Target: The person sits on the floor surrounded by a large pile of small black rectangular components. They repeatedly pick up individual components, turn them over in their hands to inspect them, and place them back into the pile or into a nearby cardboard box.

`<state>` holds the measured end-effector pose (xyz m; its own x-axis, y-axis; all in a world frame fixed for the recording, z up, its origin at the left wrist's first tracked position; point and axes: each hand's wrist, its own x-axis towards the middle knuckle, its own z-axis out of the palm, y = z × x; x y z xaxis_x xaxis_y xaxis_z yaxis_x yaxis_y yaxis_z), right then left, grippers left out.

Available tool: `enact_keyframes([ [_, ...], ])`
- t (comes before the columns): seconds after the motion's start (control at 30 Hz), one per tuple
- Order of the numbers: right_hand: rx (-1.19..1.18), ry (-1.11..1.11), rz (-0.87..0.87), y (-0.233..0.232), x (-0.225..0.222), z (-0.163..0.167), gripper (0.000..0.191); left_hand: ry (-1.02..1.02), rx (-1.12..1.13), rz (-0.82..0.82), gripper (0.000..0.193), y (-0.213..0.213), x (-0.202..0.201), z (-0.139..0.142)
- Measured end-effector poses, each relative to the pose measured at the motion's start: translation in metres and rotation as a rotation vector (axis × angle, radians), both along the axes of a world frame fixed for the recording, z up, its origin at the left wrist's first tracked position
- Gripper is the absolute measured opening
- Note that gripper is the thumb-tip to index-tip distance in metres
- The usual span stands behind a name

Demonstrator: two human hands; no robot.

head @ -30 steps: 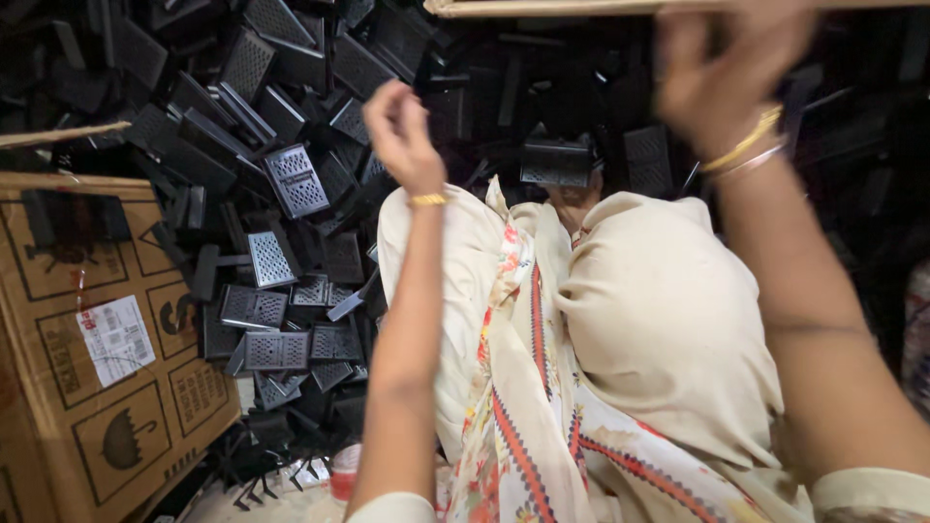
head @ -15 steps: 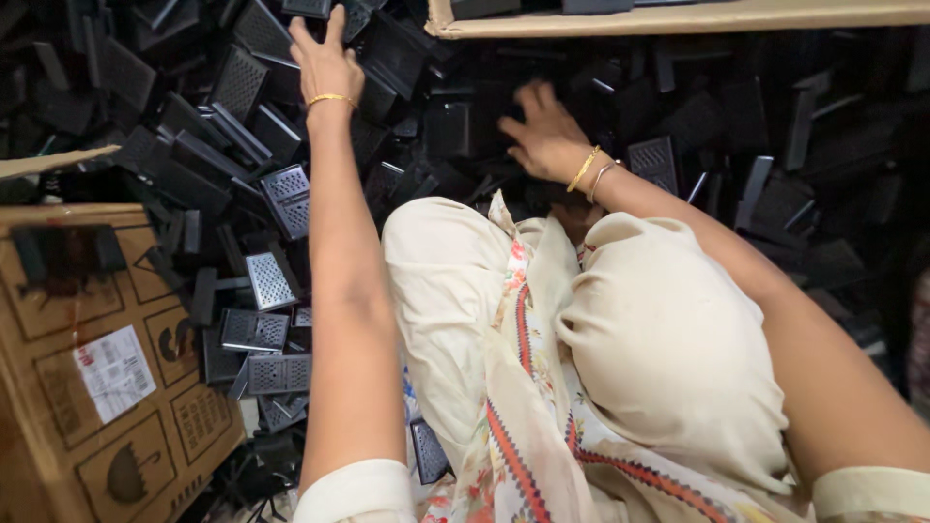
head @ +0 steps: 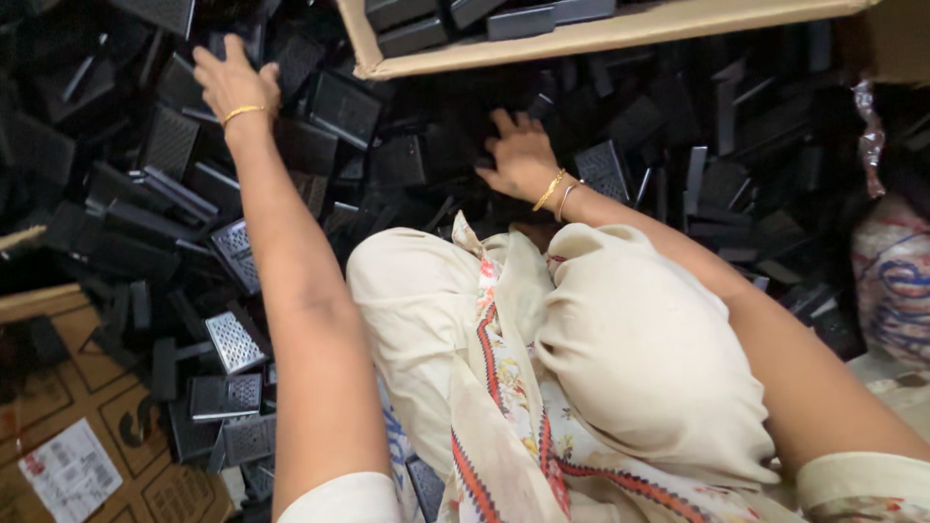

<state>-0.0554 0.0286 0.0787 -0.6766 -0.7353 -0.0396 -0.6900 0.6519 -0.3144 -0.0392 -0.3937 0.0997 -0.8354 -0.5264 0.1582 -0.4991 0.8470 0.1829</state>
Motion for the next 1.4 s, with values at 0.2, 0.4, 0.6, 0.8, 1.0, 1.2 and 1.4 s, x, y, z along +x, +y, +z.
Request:
enact_keyframes([
  [0.2,-0.344,-0.355,-0.065,0.019,0.002,0.034,0.034,-0.036,-0.186,-0.018,0.062,-0.011,0.019,-0.004],
  [0.4,-0.545,0.411,0.011,0.042,0.01,0.103,0.043,0.351,-0.143,-0.052,0.061,0.002,0.047,0.002],
  [0.6,-0.588,-0.332,0.032,0.071,0.004,0.133,0.036,1.37,1.29,0.142,0.05,0.108,0.093,0.038],
  [0.8,-0.528,-0.846,0.253,0.084,0.011,0.143,0.034,0.782,1.128,-0.372,0.051,0.29,0.167,0.064],
  [1.0,-0.921,-1.17,-0.181,0.086,0.031,0.144,0.065,0.626,1.446,-0.445,0.047,0.316,0.17,0.072],
  [1.2,-0.953,-0.927,0.069,0.086,0.053,0.131,0.081,0.502,1.124,-0.5,0.049,0.335,0.176,0.077],
  [1.4,-0.92,-0.777,0.138,0.08,0.052,0.132,0.084,0.53,1.038,-0.593,0.053,0.328,0.179,0.088],
])
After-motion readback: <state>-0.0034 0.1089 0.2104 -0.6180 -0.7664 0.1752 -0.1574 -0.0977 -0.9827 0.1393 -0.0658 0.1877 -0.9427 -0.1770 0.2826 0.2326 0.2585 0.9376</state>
